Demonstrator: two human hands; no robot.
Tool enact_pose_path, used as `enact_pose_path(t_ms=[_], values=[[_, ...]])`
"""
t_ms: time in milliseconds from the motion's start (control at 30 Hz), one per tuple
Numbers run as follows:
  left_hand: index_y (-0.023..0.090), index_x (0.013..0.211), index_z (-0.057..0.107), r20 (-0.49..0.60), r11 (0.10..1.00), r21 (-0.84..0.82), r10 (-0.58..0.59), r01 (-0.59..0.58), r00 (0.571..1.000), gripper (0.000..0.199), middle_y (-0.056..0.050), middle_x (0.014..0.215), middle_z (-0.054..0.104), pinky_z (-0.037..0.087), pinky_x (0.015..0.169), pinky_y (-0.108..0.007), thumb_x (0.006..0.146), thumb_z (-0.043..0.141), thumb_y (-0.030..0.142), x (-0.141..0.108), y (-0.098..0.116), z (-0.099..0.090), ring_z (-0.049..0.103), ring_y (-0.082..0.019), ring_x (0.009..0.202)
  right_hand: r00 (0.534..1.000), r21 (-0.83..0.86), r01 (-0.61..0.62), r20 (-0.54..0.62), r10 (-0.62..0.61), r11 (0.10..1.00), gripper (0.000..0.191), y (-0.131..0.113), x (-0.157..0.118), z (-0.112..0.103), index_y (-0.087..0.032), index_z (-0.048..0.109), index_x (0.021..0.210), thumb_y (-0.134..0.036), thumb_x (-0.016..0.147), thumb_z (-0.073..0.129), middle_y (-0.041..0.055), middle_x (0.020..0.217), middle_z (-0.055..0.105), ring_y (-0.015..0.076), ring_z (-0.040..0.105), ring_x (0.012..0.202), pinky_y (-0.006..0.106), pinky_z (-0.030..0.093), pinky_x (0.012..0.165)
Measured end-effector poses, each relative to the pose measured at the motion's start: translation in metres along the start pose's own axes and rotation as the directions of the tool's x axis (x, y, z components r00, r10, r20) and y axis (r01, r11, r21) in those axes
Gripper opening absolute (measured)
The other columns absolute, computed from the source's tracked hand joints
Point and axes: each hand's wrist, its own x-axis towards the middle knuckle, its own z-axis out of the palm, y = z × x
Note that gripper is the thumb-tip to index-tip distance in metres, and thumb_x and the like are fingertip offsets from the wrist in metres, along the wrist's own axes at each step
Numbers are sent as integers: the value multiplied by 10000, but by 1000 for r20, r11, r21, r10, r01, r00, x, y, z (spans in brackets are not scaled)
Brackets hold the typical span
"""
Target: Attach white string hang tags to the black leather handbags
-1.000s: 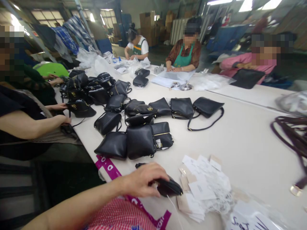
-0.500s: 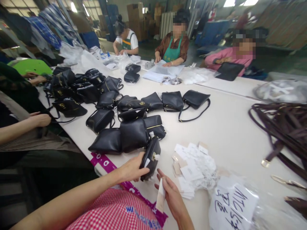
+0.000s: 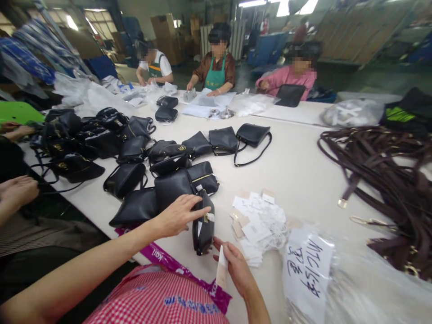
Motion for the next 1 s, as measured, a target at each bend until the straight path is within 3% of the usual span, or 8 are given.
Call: enact_pose_path(t_ms=[67,167,267,400,533,700,833,1000], values=[[273,1395,441,78,965,63,249,-254,965,831,-137,1540,364,144,1179,-593,671,834,168,14,-11,2,248,-366,1446,1000,18,5,-22,-4,1000,463,1,-1,2,-216,733,990,-594,724,755,131,1386,600,369,478,1330,509,437,1006],[234,1188,610,150,909,22,408,-416,901,466,-122,1394,546,123,1194,-562,755,784,225,31,-19,12,418,-304,1355,998,26,27,-61,-26,999,458,0,-7,2,-214,741,972,-598,723,752,119,1291,668,346,549,1237,457,461,944],[219,1017,670,107,931,3,363,-365,926,189,-110,1232,634,217,1156,-536,841,701,280,39,-16,22,574,-260,1151,989,75,65,-140,-54,995,415,-2,-20,-4,-194,746,878,-582,733,751,102,1030,742,271,620,1005,374,488,826],[211,934,676,102,978,4,206,-208,973,260,-99,1149,631,375,1003,-434,814,726,436,40,0,29,574,-255,1064,975,342,190,-178,-136,920,311,-2,-41,-13,-218,642,675,-486,725,792,-4,720,596,174,553,756,273,453,625],[195,952,664,94,997,22,75,-77,993,311,-113,1126,613,428,861,-388,804,727,462,37,20,35,560,-272,1036,972,552,234,-159,-174,801,341,-2,-58,-17,-233,543,633,-423,692,820,-46,630,411,144,423,615,259,408,552],[166,975,660,76,1000,25,-20,18,997,360,-135,1132,610,459,871,-426,759,777,430,36,32,38,562,-294,1033,963,669,265,-146,-227,695,349,-8,-69,-15,-233,504,636,-390,691,811,-64,606,327,128,278,551,246,334,518],[166,1066,646,85,1000,6,-18,17,996,456,-150,1209,596,442,985,-457,721,815,413,37,31,34,549,-305,1129,962,645,258,-103,-252,720,351,-20,-72,-9,-234,509,616,-423,719,786,-65,574,307,131,244,538,262,304,523],[169,1234,561,-5,994,-91,60,-60,998,461,-214,1397,507,328,1112,-600,797,708,173,25,44,24,440,-354,1315,957,524,253,-14,-289,813,330,-30,-76,-1,-222,568,641,-477,778,727,-37,577,425,135,359,546,284,325,559]])
